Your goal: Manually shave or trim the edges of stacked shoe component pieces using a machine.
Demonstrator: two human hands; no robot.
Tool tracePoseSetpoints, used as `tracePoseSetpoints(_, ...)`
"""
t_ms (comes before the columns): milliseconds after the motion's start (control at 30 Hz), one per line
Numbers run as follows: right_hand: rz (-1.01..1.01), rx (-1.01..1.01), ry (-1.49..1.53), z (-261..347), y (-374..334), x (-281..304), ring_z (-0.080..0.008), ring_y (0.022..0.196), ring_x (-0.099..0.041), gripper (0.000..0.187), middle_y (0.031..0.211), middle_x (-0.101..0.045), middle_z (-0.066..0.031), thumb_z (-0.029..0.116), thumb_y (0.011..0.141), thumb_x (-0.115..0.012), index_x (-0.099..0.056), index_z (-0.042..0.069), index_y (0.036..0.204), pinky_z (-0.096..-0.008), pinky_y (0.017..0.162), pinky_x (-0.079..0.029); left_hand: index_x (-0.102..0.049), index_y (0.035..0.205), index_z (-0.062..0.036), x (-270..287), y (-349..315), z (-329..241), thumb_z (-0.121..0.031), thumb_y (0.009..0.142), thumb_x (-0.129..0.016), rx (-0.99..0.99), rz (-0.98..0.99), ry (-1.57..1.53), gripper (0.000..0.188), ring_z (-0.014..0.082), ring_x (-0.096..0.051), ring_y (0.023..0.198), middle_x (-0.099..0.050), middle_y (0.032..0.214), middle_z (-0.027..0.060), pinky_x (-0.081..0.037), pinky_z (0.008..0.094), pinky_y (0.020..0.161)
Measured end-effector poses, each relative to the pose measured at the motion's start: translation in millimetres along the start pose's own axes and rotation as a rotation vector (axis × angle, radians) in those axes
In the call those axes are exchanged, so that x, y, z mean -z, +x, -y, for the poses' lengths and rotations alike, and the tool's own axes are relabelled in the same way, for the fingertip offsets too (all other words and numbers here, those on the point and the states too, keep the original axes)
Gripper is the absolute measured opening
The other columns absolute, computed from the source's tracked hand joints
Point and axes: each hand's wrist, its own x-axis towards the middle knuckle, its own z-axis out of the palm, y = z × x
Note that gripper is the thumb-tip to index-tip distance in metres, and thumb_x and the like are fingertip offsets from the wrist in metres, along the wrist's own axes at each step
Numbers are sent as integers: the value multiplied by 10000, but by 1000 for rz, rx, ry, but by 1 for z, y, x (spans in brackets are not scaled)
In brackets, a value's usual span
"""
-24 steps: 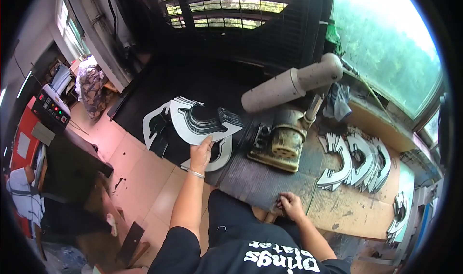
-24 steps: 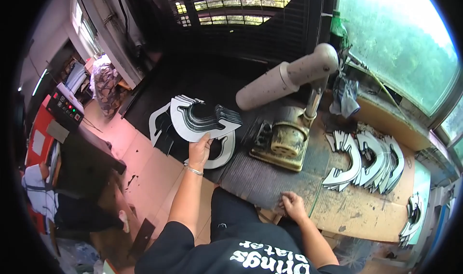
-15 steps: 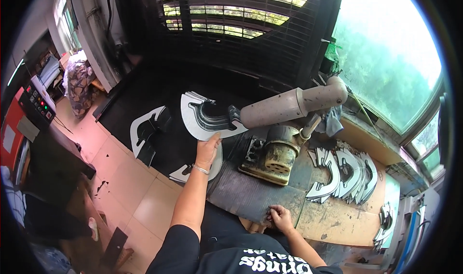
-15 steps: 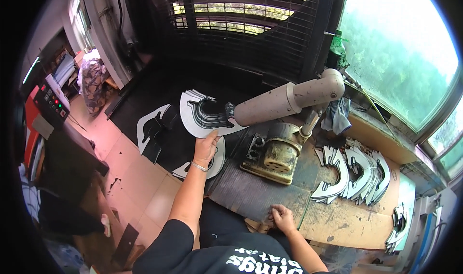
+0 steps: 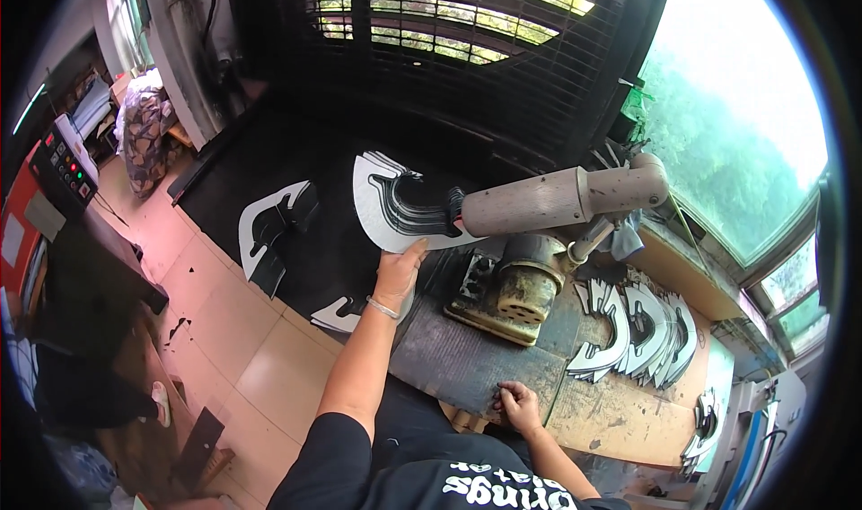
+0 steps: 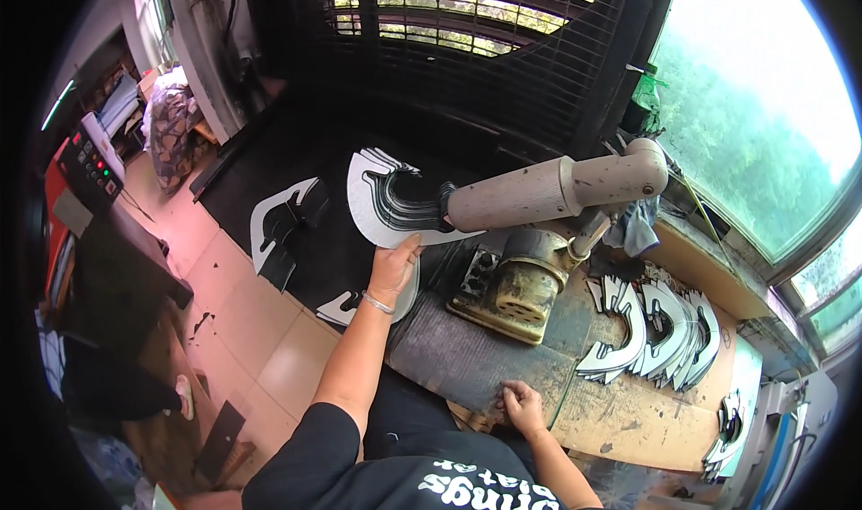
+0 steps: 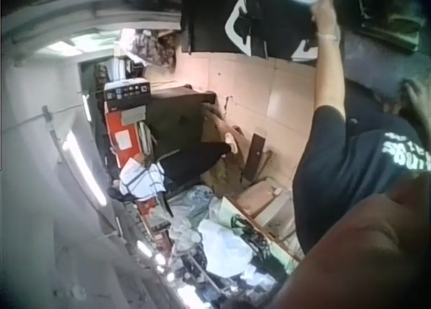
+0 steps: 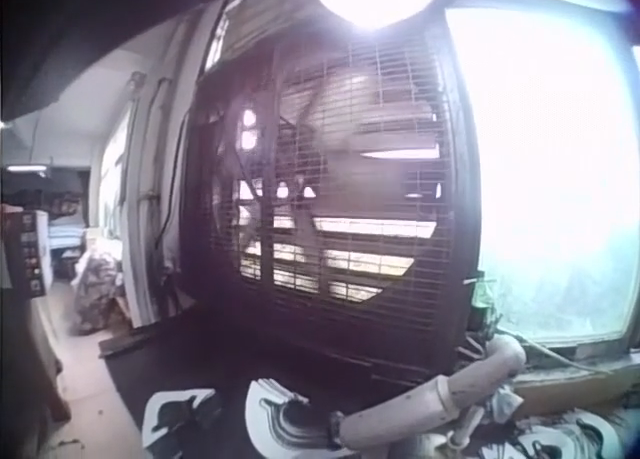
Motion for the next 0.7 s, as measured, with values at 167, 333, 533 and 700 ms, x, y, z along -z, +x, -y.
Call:
tracePoseSetpoints(167,-11,4,-27,1,-1,0,-105,641,-620,174,811,-667,-80,47,931,-547,-624,-56,1048,-245,592,-535,-610,1073,-51,-9,-6,-12,13,854,-651,-10,-19,-2,232,155,-623,846,-648,962,36,-490,296,755)
tracePoseSetpoints(333,-12,1,-34,0,-1,-1,-103,642,-620,177,812,-666,-79,49,933,-546,-624,-54,1054,-247,591,-538,-587,1121,-39,2,-4,-14,32,858,-631,-40,28,-1,276,189,-635,923,-643,1023,59,-503,327,824)
tracePoseSetpoints(533,-20,-2,-8,-2,-1,-1,-101,641,-621,173,792,-655,-64,49,928,-551,-630,-46,1050,-246,588,-537,-572,1150,-36,-1,-5,-23,47,865,-613,-50,8,-44,300,208,-635,969,-634,1060,66,-502,338,864)
tracePoseSetpoints(700,-26,18,-48,1,-1,-1,-101,638,-623,171,784,-653,-59,49,924,-557,-635,-52,1037,-245,586,-535,-591,1109,-50,-8,-10,-35,44,864,-620,-75,2,-99,264,179,-632,914,-637,1028,47,-498,315,797)
